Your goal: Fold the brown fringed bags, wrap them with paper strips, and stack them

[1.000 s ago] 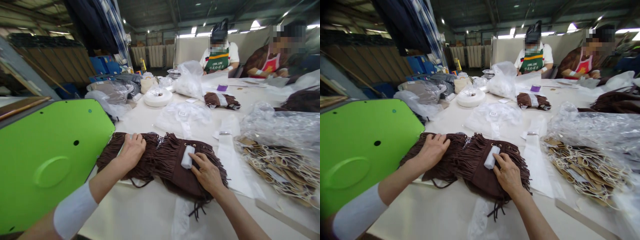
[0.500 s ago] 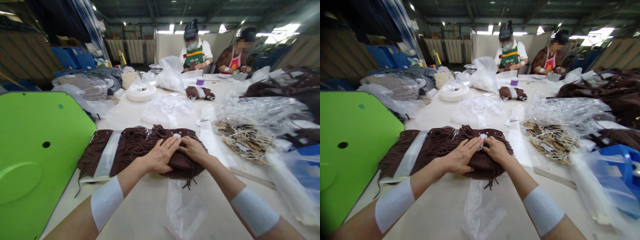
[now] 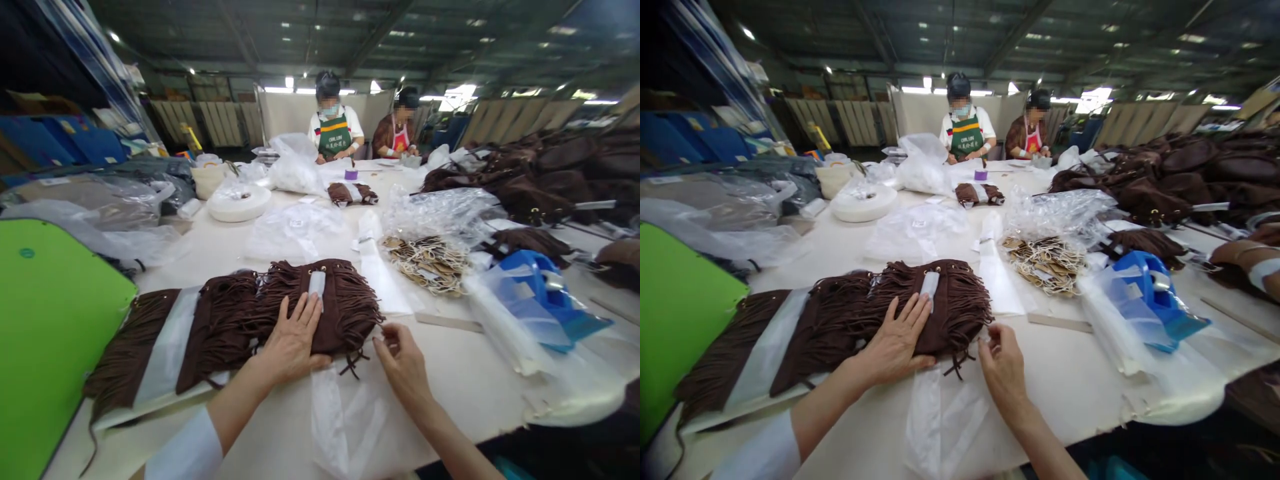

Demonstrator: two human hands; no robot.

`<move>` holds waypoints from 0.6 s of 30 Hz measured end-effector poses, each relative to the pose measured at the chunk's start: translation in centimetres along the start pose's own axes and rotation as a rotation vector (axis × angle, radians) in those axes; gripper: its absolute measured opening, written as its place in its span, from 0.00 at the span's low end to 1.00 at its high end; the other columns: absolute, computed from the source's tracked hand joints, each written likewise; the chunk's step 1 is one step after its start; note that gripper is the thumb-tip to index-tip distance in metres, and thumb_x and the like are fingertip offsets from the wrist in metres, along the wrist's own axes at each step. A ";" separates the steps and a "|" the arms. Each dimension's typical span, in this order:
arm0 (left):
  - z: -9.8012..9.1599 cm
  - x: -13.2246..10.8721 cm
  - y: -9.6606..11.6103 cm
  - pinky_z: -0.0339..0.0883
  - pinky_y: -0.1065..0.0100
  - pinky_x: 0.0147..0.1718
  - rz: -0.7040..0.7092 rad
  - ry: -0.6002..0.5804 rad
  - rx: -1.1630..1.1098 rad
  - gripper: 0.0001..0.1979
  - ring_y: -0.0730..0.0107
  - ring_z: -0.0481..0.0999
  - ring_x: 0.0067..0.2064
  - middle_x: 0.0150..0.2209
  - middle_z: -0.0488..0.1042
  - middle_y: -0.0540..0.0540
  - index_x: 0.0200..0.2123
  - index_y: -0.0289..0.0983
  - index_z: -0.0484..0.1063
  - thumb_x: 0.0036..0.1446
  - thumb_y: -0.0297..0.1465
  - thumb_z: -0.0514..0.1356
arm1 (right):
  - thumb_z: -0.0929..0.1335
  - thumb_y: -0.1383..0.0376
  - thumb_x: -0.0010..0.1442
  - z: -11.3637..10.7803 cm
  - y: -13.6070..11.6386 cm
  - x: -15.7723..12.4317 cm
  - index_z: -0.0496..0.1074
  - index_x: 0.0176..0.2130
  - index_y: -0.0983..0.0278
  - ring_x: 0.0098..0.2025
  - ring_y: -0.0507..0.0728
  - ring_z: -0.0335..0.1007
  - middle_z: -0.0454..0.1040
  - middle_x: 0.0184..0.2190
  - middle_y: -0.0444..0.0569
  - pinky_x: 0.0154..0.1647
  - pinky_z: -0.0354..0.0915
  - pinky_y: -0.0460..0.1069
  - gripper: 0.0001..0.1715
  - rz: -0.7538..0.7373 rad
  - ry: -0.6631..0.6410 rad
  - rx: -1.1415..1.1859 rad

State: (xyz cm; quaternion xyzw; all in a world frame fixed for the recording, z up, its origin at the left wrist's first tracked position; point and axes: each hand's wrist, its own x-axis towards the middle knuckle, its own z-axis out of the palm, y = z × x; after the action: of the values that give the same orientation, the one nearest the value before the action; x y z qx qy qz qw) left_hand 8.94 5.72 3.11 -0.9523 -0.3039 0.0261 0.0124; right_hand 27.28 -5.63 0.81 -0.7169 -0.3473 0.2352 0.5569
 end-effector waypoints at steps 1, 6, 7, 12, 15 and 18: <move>0.0 0.0 0.1 0.33 0.40 0.58 -0.001 0.008 0.018 0.48 0.46 0.39 0.65 0.64 0.41 0.32 0.62 0.27 0.44 0.48 0.54 0.54 | 0.67 0.54 0.47 0.4 0.3 -0.2 0.67 0.34 0.64 0.29 0.57 0.68 0.71 0.29 0.50 0.31 0.67 0.53 0.18 0.071 -0.014 0.043; 0.7 0.0 0.3 0.33 0.38 0.58 0.031 0.072 0.092 0.49 0.45 0.40 0.65 0.64 0.41 0.30 0.61 0.26 0.46 0.46 0.55 0.55 | 0.66 0.50 0.48 2.4 -1.0 0.8 0.70 0.33 0.67 0.27 0.56 0.72 0.76 0.29 0.51 0.24 0.68 0.49 0.23 0.351 -0.136 0.286; 1.0 0.0 0.3 0.33 0.38 0.58 0.036 0.087 0.103 0.50 0.45 0.41 0.64 0.64 0.42 0.29 0.61 0.25 0.46 0.45 0.55 0.55 | 0.68 0.52 0.46 2.8 -1.4 1.1 0.70 0.33 0.68 0.28 0.57 0.73 0.77 0.29 0.51 0.23 0.69 0.49 0.22 0.385 -0.149 0.325; 1.9 0.0 0.6 0.35 0.37 0.57 0.006 0.131 0.108 0.52 0.43 0.43 0.64 0.63 0.43 0.28 0.61 0.25 0.46 0.44 0.58 0.54 | 0.69 0.63 0.41 3.8 -1.4 2.3 0.70 0.36 0.68 0.29 0.59 0.75 0.78 0.28 0.51 0.25 0.70 0.51 0.19 0.464 -0.143 0.443; 1.7 -0.2 1.3 0.35 0.37 0.58 -0.024 0.124 0.041 0.53 0.44 0.42 0.64 0.63 0.42 0.29 0.62 0.26 0.44 0.45 0.61 0.49 | 0.69 0.63 0.42 3.0 -0.6 2.1 0.70 0.36 0.67 0.28 0.59 0.75 0.78 0.27 0.49 0.28 0.71 0.52 0.18 0.437 -0.223 0.421; 1.2 -0.2 2.2 0.35 0.40 0.59 -0.063 0.126 -0.007 0.53 0.46 0.42 0.64 0.63 0.42 0.29 0.62 0.24 0.44 0.47 0.61 0.45 | 0.69 0.55 0.47 0.9 0.8 1.9 0.74 0.30 0.63 0.23 0.59 0.74 0.76 0.21 0.47 0.21 0.69 0.50 0.14 0.305 -0.353 0.289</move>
State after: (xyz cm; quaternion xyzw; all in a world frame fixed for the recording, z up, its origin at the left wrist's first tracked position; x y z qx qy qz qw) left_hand 9.93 3.83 1.88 -0.9421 -0.3322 -0.0353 0.0288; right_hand 28.01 -3.71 -0.10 -0.6219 -0.2899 0.4849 0.5423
